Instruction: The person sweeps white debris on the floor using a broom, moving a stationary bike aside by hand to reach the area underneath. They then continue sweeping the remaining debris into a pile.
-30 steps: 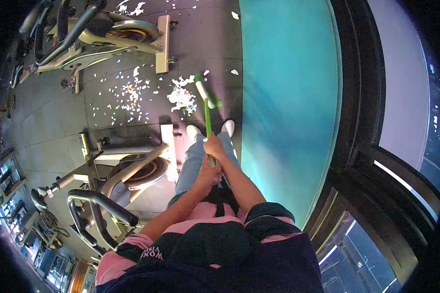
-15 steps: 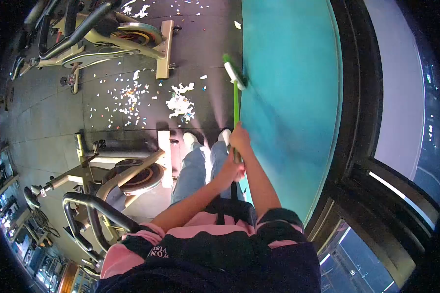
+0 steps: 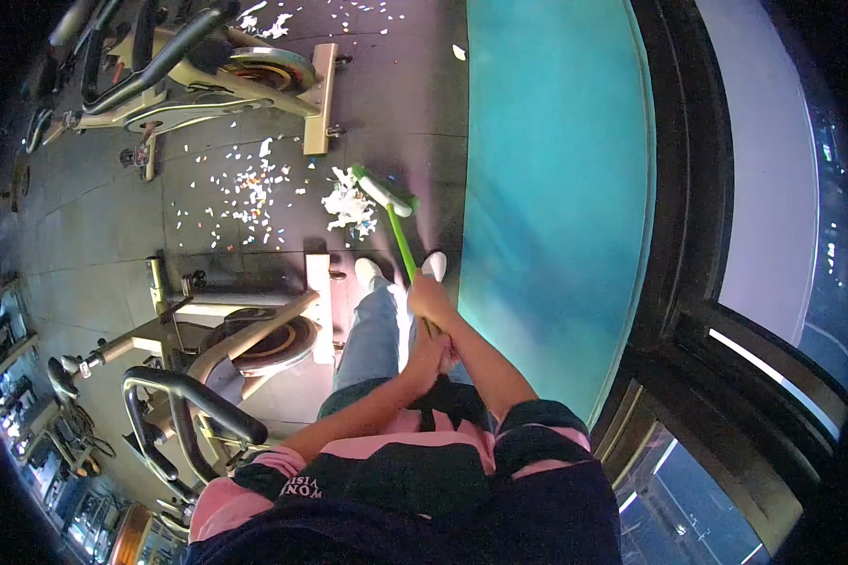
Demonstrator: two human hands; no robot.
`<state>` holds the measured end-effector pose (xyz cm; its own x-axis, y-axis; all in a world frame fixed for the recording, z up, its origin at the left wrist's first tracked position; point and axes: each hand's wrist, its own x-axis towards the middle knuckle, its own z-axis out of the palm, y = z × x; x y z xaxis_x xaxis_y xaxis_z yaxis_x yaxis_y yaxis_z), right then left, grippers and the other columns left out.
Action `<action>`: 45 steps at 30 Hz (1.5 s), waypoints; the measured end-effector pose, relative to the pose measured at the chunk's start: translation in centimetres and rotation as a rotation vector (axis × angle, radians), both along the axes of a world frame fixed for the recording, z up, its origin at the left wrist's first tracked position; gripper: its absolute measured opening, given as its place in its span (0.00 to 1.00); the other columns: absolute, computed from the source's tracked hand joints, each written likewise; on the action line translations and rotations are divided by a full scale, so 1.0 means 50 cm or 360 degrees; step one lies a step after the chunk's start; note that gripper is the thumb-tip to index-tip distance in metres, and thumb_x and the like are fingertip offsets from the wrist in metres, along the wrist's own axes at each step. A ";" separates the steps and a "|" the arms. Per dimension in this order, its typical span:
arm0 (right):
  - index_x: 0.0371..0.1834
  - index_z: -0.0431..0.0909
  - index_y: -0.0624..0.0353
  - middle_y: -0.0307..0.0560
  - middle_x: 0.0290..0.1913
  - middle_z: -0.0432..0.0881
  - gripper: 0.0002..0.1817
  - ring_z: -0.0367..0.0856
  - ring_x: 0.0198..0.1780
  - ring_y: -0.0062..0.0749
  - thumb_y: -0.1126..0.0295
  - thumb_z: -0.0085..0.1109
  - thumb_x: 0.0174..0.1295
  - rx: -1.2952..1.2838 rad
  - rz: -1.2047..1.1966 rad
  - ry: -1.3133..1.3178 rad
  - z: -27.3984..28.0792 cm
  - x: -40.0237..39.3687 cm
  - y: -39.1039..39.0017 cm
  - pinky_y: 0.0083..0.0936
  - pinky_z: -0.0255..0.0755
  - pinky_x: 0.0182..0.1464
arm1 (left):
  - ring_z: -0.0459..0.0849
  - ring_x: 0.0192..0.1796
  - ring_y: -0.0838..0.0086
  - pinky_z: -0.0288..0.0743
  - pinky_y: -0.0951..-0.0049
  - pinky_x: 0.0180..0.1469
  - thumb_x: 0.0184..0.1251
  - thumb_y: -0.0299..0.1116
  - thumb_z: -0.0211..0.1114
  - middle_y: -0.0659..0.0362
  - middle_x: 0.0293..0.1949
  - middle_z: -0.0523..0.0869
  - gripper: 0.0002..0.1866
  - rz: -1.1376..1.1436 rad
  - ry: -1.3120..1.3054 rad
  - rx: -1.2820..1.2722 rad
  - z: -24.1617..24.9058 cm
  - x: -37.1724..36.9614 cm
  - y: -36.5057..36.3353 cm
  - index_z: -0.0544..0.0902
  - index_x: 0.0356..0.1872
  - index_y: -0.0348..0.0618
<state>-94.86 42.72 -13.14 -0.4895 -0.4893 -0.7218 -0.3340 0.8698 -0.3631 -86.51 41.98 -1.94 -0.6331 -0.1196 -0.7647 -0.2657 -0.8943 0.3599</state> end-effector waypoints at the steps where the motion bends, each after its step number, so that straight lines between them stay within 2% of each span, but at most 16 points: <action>1: 0.51 0.64 0.69 0.66 0.32 0.78 0.25 0.78 0.37 0.57 0.71 0.50 0.48 0.0007 0.0056 -0.0015 0.021 0.008 0.006 0.46 0.71 0.40 | 0.73 0.23 0.73 0.68 0.75 0.20 0.53 0.21 0.50 0.55 0.26 0.72 0.34 0.0017 -0.0041 -0.0005 0.033 0.003 0.003 0.45 0.59 0.53; 5: 0.62 0.53 0.68 0.66 0.33 0.78 0.33 0.78 0.37 0.56 0.71 0.47 0.50 0.0227 0.0059 -0.0009 0.067 -0.014 0.009 0.45 0.72 0.40 | 0.74 0.26 0.73 0.70 0.75 0.25 0.52 0.24 0.52 0.56 0.32 0.74 0.38 -0.0354 -0.0182 0.0065 0.083 0.001 -0.016 0.43 0.62 0.48; 8: 0.61 0.54 0.69 0.66 0.34 0.78 0.32 0.78 0.38 0.56 0.71 0.47 0.50 0.0212 -0.0007 0.0153 0.064 -0.077 -0.028 0.44 0.72 0.40 | 0.74 0.27 0.74 0.69 0.76 0.25 0.51 0.24 0.54 0.57 0.32 0.74 0.38 -0.0191 -0.0034 0.0090 0.007 -0.021 -0.011 0.44 0.63 0.48; 11: 0.61 0.53 0.68 0.66 0.37 0.77 0.32 0.78 0.39 0.55 0.71 0.49 0.50 0.0192 0.0012 0.0276 -0.045 -0.145 -0.064 0.42 0.73 0.42 | 0.73 0.25 0.76 0.69 0.75 0.24 0.55 0.24 0.51 0.59 0.27 0.74 0.36 -0.0078 0.0172 0.0085 -0.087 -0.079 -0.062 0.44 0.64 0.50; 14: 0.54 0.63 0.70 0.66 0.38 0.77 0.26 0.78 0.42 0.54 0.71 0.50 0.49 0.0260 -0.0127 0.0253 -0.089 -0.155 -0.106 0.40 0.73 0.44 | 0.73 0.25 0.76 0.68 0.76 0.24 0.56 0.25 0.52 0.60 0.28 0.75 0.34 -0.0075 0.0187 0.0118 -0.143 -0.090 -0.112 0.49 0.64 0.50; 17: 0.32 0.76 0.70 0.65 0.37 0.77 0.13 0.79 0.41 0.51 0.70 0.51 0.50 0.0182 0.0117 0.0170 -0.088 -0.101 -0.117 0.40 0.74 0.40 | 0.71 0.22 0.78 0.65 0.77 0.21 0.57 0.24 0.51 0.62 0.26 0.74 0.30 0.0153 0.0009 0.0365 -0.134 -0.061 -0.130 0.54 0.61 0.54; 22: 0.47 0.66 0.68 0.67 0.36 0.77 0.19 0.78 0.39 0.57 0.70 0.45 0.53 0.0156 0.0031 0.0007 -0.066 0.048 -0.056 0.45 0.72 0.39 | 0.72 0.20 0.73 0.66 0.75 0.18 0.56 0.23 0.50 0.57 0.25 0.73 0.27 0.0112 -0.0379 0.0153 -0.073 0.060 -0.037 0.55 0.58 0.51; 25: 0.56 0.62 0.66 0.67 0.37 0.77 0.28 0.76 0.41 0.58 0.70 0.50 0.49 0.0093 0.0012 -0.0171 -0.028 0.075 -0.008 0.46 0.70 0.43 | 0.73 0.18 0.71 0.67 0.72 0.17 0.56 0.23 0.50 0.54 0.23 0.73 0.31 -0.0012 -0.0343 -0.0056 -0.029 0.069 0.002 0.48 0.60 0.48; 27: 0.62 0.57 0.61 0.66 0.39 0.76 0.34 0.75 0.42 0.59 0.71 0.51 0.45 -0.0008 0.0016 -0.0222 0.011 0.060 0.003 0.46 0.68 0.45 | 0.73 0.17 0.71 0.65 0.72 0.15 0.55 0.24 0.49 0.52 0.22 0.73 0.36 -0.0323 -0.0285 -0.0043 -0.015 0.066 0.017 0.38 0.61 0.46; 30: 0.61 0.58 0.60 0.66 0.40 0.76 0.34 0.75 0.41 0.59 0.71 0.51 0.45 0.0003 -0.0024 -0.0067 0.017 0.035 0.023 0.46 0.68 0.45 | 0.72 0.15 0.71 0.63 0.74 0.12 0.53 0.23 0.50 0.51 0.21 0.73 0.37 -0.0284 -0.0176 -0.0055 0.010 0.049 0.029 0.37 0.60 0.44; 34: 0.60 0.55 0.63 0.65 0.34 0.78 0.32 0.77 0.38 0.58 0.71 0.49 0.48 0.0115 -0.0027 0.0149 0.057 -0.057 0.004 0.46 0.71 0.42 | 0.71 0.16 0.73 0.65 0.73 0.14 0.51 0.23 0.53 0.54 0.23 0.73 0.39 -0.0173 0.0086 0.0089 0.006 -0.014 0.000 0.40 0.60 0.50; 35: 0.60 0.55 0.65 0.65 0.35 0.77 0.32 0.77 0.39 0.58 0.71 0.49 0.48 0.0150 -0.0028 0.0178 0.046 -0.082 -0.002 0.45 0.71 0.43 | 0.71 0.16 0.73 0.65 0.73 0.14 0.51 0.23 0.53 0.54 0.23 0.73 0.39 -0.0176 0.0083 0.0098 -0.009 -0.034 -0.011 0.40 0.60 0.50; 37: 0.57 0.57 0.70 0.66 0.37 0.77 0.30 0.77 0.40 0.58 0.70 0.49 0.48 0.0242 -0.0060 0.0222 -0.005 -0.131 -0.024 0.44 0.71 0.43 | 0.73 0.25 0.74 0.71 0.75 0.24 0.52 0.22 0.53 0.57 0.32 0.73 0.32 -0.0247 -0.0078 0.0174 -0.062 -0.076 -0.030 0.52 0.60 0.47; 39: 0.55 0.59 0.72 0.66 0.37 0.77 0.29 0.77 0.40 0.58 0.70 0.49 0.49 0.0306 -0.0090 0.0234 -0.080 -0.164 -0.042 0.43 0.72 0.43 | 0.73 0.26 0.76 0.69 0.75 0.24 0.53 0.22 0.53 0.59 0.32 0.74 0.30 -0.0300 0.0204 0.0166 -0.164 -0.097 -0.054 0.56 0.59 0.49; 42: 0.51 0.64 0.75 0.68 0.40 0.76 0.25 0.78 0.41 0.56 0.70 0.48 0.50 0.0203 0.0023 0.0157 -0.140 -0.148 -0.070 0.43 0.72 0.42 | 0.72 0.20 0.74 0.67 0.74 0.17 0.53 0.25 0.54 0.59 0.25 0.74 0.35 0.0037 0.0114 0.0395 -0.202 -0.082 -0.097 0.50 0.62 0.54; 45: 0.55 0.59 0.74 0.69 0.32 0.77 0.30 0.78 0.36 0.57 0.70 0.50 0.48 0.0137 0.0096 0.0246 -0.150 -0.069 -0.080 0.44 0.73 0.39 | 0.72 0.19 0.75 0.64 0.75 0.15 0.53 0.25 0.53 0.59 0.25 0.74 0.35 0.0207 0.0008 0.0297 -0.150 -0.035 -0.100 0.49 0.63 0.51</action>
<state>-98.32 38.73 -20.62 -0.5696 -0.4606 -0.6807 -0.4325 0.8722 -0.2283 -88.27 37.00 -9.46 -0.6252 -0.0572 -0.7783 -0.1425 -0.9722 0.1859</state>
